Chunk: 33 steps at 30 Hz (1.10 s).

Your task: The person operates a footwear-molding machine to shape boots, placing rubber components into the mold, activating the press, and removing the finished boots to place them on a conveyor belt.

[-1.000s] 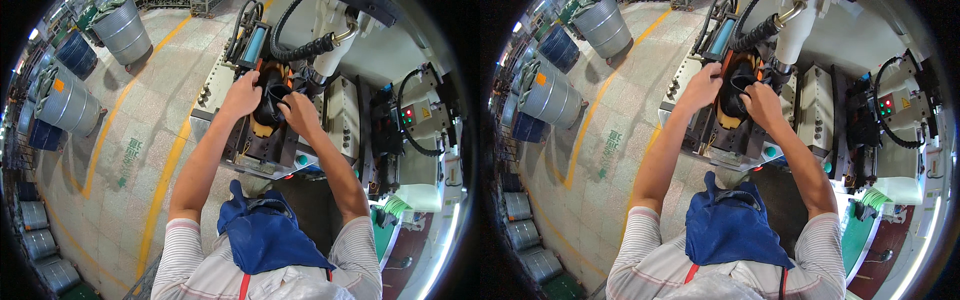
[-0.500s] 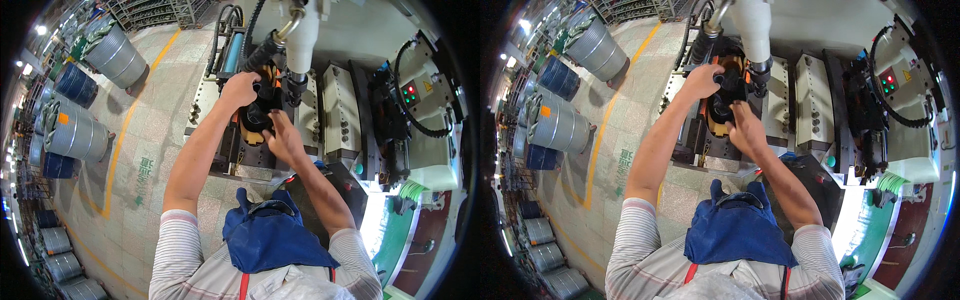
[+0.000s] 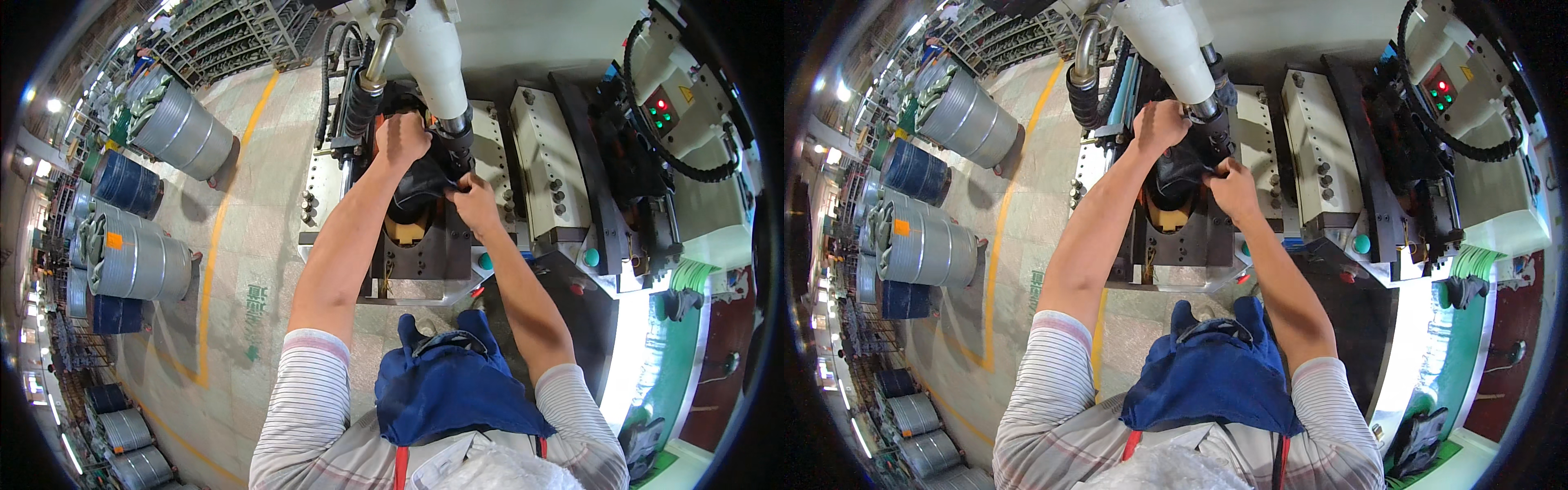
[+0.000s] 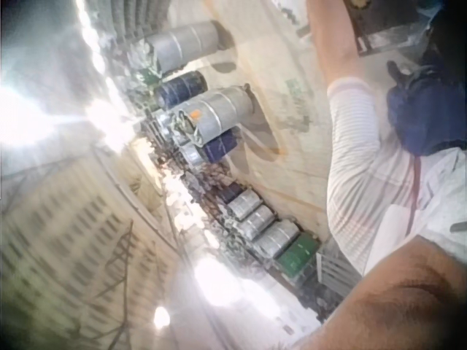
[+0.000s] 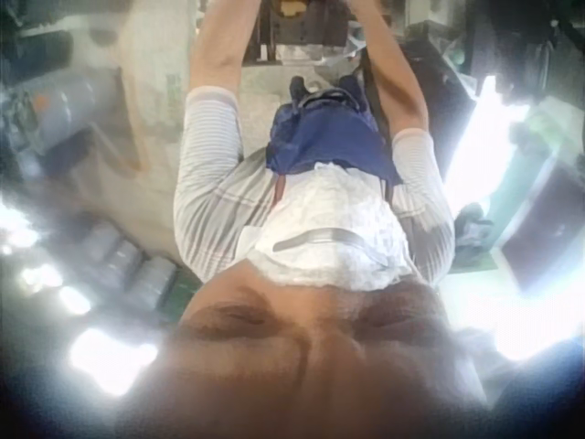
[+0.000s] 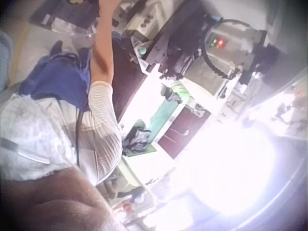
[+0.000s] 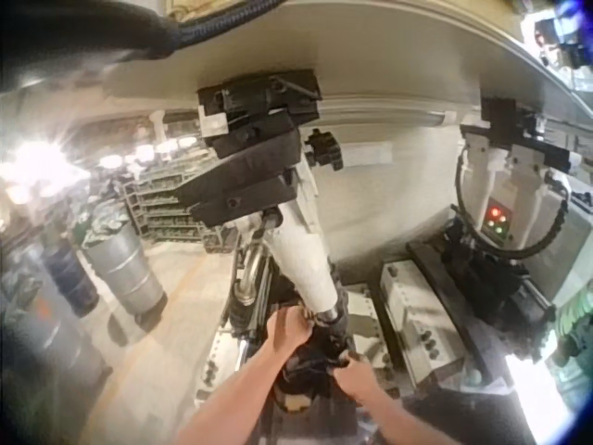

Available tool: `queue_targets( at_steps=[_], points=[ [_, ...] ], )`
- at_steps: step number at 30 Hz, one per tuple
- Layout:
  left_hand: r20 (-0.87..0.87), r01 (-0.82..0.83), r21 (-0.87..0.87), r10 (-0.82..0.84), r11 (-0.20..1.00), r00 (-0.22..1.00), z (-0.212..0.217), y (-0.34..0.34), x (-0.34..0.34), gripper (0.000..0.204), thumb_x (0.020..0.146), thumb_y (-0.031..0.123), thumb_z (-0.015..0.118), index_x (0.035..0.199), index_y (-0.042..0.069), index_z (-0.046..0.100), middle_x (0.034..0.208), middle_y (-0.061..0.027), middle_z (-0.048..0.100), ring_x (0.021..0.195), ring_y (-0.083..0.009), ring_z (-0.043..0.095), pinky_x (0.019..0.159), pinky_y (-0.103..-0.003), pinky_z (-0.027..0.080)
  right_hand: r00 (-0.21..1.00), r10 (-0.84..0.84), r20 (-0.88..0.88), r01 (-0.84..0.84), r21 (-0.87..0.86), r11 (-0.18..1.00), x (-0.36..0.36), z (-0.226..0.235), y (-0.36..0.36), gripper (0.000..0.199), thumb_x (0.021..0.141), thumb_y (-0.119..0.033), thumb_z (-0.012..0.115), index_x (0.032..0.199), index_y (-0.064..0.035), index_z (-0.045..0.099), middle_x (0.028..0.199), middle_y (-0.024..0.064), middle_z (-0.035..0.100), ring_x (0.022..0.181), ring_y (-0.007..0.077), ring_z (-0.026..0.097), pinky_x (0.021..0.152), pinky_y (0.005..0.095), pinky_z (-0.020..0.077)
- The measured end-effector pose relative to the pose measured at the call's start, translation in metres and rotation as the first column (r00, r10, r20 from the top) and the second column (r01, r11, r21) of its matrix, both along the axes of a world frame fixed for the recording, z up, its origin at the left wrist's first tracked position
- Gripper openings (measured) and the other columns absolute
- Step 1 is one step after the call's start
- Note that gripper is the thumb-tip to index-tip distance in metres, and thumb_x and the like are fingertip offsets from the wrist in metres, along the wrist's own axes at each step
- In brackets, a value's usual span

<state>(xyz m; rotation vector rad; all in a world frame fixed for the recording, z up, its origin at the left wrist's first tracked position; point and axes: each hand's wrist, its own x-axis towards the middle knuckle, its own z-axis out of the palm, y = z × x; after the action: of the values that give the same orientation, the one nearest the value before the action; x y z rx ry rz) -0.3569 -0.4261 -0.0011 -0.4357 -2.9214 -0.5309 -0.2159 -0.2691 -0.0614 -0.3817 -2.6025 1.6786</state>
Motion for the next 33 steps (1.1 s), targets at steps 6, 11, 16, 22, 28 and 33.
queue_targets(
  at_steps=[6, 11, 16, 22, 28, 33],
  points=[
    [0.071, 0.018, -0.124, -0.009, 0.992, 0.997, 0.013, 0.001, 0.001, 0.027, 0.081, 0.028, 0.071, 0.099, 0.01, 0.078, 0.095, -0.0151, 0.077, 0.094, -0.0368, 0.074, 0.085, -0.045, 0.059, 0.991, 0.126, -0.046, -0.124, 0.038, 0.992, -0.006, -0.029, 0.019, 0.032, 0.078, -0.016, 0.081, 0.1, 0.003, 0.067, 0.102, 0.0181, 0.07, 0.093, 0.0311, 0.065, 0.086, 0.0393, 0.0507],
    [-0.064, -0.06, -0.003, 0.06, 0.998, 0.996, -0.013, 0.012, -0.014, 0.027, 0.082, 0.03, 0.071, 0.1, 0.01, 0.078, 0.097, -0.0157, 0.077, 0.096, -0.0368, 0.073, 0.086, -0.046, 0.059, 0.992, -0.119, 0.045, 0.127, -0.245, 0.961, -0.031, -0.04, 0.019, 0.036, 0.076, -0.007, 0.081, 0.107, 0.0011, 0.065, 0.103, 0.0104, 0.068, 0.092, 0.0239, 0.063, 0.086, 0.0368, 0.0509],
    [-0.169, -0.03, 0.032, 0.035, 0.999, 0.985, -0.012, -0.017, -0.005, 0.03, 0.084, 0.038, 0.075, 0.1, 0.013, 0.078, 0.092, -0.016, 0.075, 0.094, -0.0372, 0.072, 0.084, -0.047, 0.057, 0.919, -0.185, -0.347, 0.199, 0.005, 0.98, 0.043, 0.002, 0.03, 0.024, 0.084, -0.014, 0.078, 0.1, 0.0, 0.067, 0.091, 0.0114, 0.07, 0.082, 0.022, 0.066, 0.076, 0.0361, 0.053],
    [-0.057, -0.005, 0.073, 0.009, 0.997, 0.998, 0.014, -0.029, 0.001, 0.031, 0.082, 0.042, 0.078, 0.095, 0.014, 0.079, 0.09, -0.0143, 0.076, 0.09, -0.0368, 0.073, 0.082, -0.046, 0.058, 0.995, 0.04, 0.095, -0.055, 0.161, 0.985, 0.116, -0.042, 0.05, 0.018, 0.089, -0.016, 0.075, 0.09, -0.0012, 0.065, 0.074, 0.0164, 0.068, 0.067, 0.0267, 0.068, 0.066, 0.0377, 0.0525],
    [-0.026, -0.011, 0.09, 0.013, 0.996, 1.0, 0.024, -0.074, 0.006, 0.044, 0.081, 0.042, 0.075, 0.115, 0.015, 0.068, 0.1, -0.0151, 0.076, 0.098, -0.0399, 0.071, 0.085, -0.048, 0.056, 0.998, 0.055, -0.03, -0.055, 0.012, 0.998, 0.154, -0.022, 0.038, 0.014, 0.09, -0.009, 0.073, 0.091, 0.0015, 0.064, 0.074, 0.0102, 0.068, 0.064, 0.0162, 0.065, 0.063, 0.0332, 0.0515],
    [0.293, -0.081, 0.179, 0.026, 0.981, 0.956, 0.041, -0.111, 0.024, 0.038, 0.081, 0.022, 0.08, 0.113, 0.002, 0.07, 0.096, -0.0161, 0.075, 0.087, -0.0293, 0.075, 0.073, -0.042, 0.058, 0.994, 0.102, 0.042, -0.1, -0.028, 0.995, 0.196, -0.009, 0.053, 0.013, 0.09, -0.009, 0.072, 0.092, 0.0023, 0.067, 0.075, 0.0089, 0.068, 0.066, 0.0101, 0.062, 0.064, 0.0289, 0.0512]
  ],
)
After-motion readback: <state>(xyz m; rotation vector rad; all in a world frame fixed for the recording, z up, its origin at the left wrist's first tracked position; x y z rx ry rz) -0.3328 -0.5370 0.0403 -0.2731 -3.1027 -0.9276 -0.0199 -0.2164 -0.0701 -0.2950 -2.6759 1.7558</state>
